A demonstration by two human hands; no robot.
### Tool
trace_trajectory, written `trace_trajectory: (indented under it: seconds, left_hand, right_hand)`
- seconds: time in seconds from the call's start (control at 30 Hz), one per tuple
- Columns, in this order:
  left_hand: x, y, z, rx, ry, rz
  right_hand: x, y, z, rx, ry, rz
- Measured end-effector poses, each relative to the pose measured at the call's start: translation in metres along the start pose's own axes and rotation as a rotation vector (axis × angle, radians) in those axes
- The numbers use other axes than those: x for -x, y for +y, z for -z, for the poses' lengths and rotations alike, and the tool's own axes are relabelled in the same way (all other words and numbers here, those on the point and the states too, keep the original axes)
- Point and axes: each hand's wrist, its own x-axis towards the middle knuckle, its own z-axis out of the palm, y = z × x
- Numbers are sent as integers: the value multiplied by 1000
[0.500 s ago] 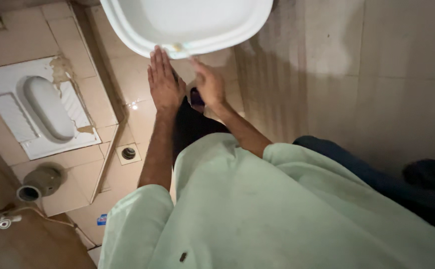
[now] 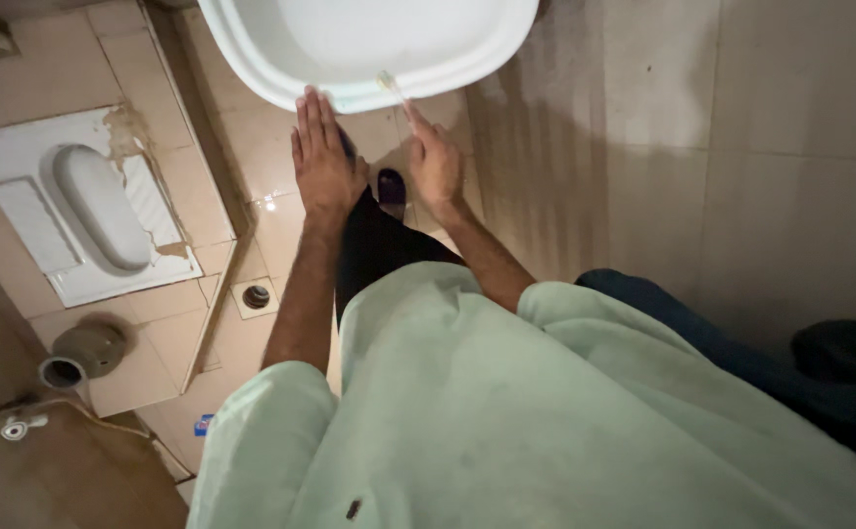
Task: The person scrubs the interior of a white bathroom sink with a toothbrush, focusing on the basin and drain area. They repeatedly rinse the brush under running water and continue scrubbing different spots around the sink.
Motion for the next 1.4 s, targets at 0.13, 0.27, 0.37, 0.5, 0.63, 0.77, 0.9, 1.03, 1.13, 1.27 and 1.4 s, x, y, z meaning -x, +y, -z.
trace_trajectory:
  seconds: [0.13, 0.27, 0.37, 0.5, 0.63, 0.77, 0.9, 1.03, 1.13, 1.27, 1.4]
  left_hand:
    - [-5, 8, 7, -23, -43, -5]
    - [-7, 12, 14, -22, -97, 19]
    - [-5, 12, 17, -27, -89, 7]
    - [-6, 11, 13, -7, -99, 14]
    - [-6, -2, 5, 12, -40, -36]
    - [-1, -21, -5, 93, 133, 65]
    - [-3, -29, -12, 56, 121, 59]
    - [-15, -28, -7, 39, 84, 71]
    - [-6, -18, 4, 76, 85, 80]
    - [-5, -9, 16, 47, 4, 115]
    - [-10, -13, 17, 57, 22, 86]
  right_hand:
    - [13, -3, -31, 4, 88, 274]
    - [7, 4, -25, -1, -60, 81]
    - [-2, 10, 2, -169, -135, -188]
    - [5, -13, -11, -105, -7, 30]
    - [9, -38, -9, -240, 113, 251]
    - [9, -40, -7, -139, 56, 242]
    - [18, -31, -18, 9, -34, 145]
    - [11, -5, -11, 54, -107, -155]
    - [1, 19, 4, -23, 63, 72]
    - [2, 23, 12, 35, 48, -123]
    - [3, -5, -35, -185, 121, 214]
